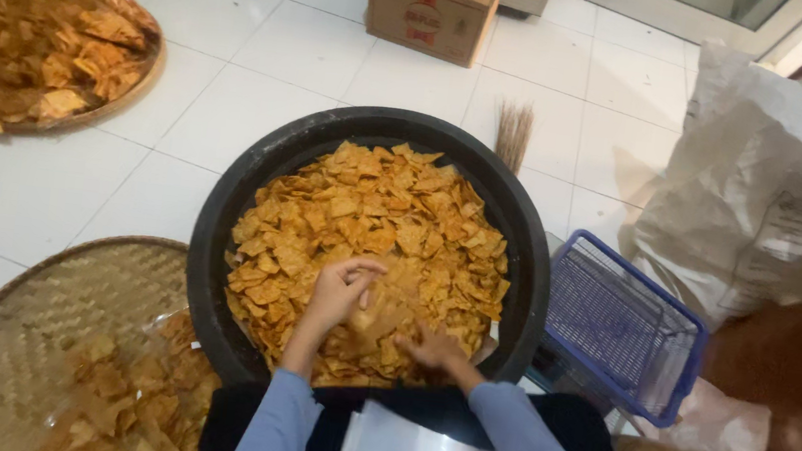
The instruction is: The person scoops fried chips from a large black basin into a blue basket on a digital scale, then transfers them into clear plastic bags. The person repeats this process multiple times, handling the chips by hand and using the scale to measure portions.
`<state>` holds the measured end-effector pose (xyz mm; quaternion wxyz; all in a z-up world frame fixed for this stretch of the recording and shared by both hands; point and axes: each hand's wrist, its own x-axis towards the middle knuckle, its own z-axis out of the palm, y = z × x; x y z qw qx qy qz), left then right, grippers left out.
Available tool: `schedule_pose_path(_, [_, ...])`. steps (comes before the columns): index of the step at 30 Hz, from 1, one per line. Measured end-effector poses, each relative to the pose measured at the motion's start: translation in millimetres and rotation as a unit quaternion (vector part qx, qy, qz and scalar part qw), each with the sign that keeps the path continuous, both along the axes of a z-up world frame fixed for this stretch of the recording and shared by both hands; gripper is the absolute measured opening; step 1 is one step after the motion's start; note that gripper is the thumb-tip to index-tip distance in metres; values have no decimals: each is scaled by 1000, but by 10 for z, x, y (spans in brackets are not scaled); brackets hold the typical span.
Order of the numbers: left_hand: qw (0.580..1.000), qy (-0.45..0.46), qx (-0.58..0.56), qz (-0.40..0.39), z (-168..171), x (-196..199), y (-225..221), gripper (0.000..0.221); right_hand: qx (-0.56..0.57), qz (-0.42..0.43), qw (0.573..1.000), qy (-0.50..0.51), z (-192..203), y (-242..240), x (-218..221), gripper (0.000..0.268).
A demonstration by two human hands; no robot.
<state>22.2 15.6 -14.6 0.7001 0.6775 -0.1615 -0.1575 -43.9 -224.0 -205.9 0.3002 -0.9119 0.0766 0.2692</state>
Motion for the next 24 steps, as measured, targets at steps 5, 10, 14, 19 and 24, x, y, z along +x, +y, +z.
schedule_pose_path(5, [1000,19,0,-1,33,-53,100,12,43,206,977,-45,-178,92,-113,117])
schedule_pose_path(10, [946,-240,219,1,69,-79,21,18,29,213,976,-21,-191,221,-273,121])
schedule_pose_path(14, [905,-260,335,21,216,-132,-26,31,63,140,973,-170,-283,396,-390,86])
schedule_pose_path(19, [916,-86,387,-60,539,-202,-13,76,74,138,984,-87,-229,153,-117,59])
schedule_pose_path(24, [923,-103,367,-49,507,-227,-53,50,176,90,977,-79,22,-267,126,36])
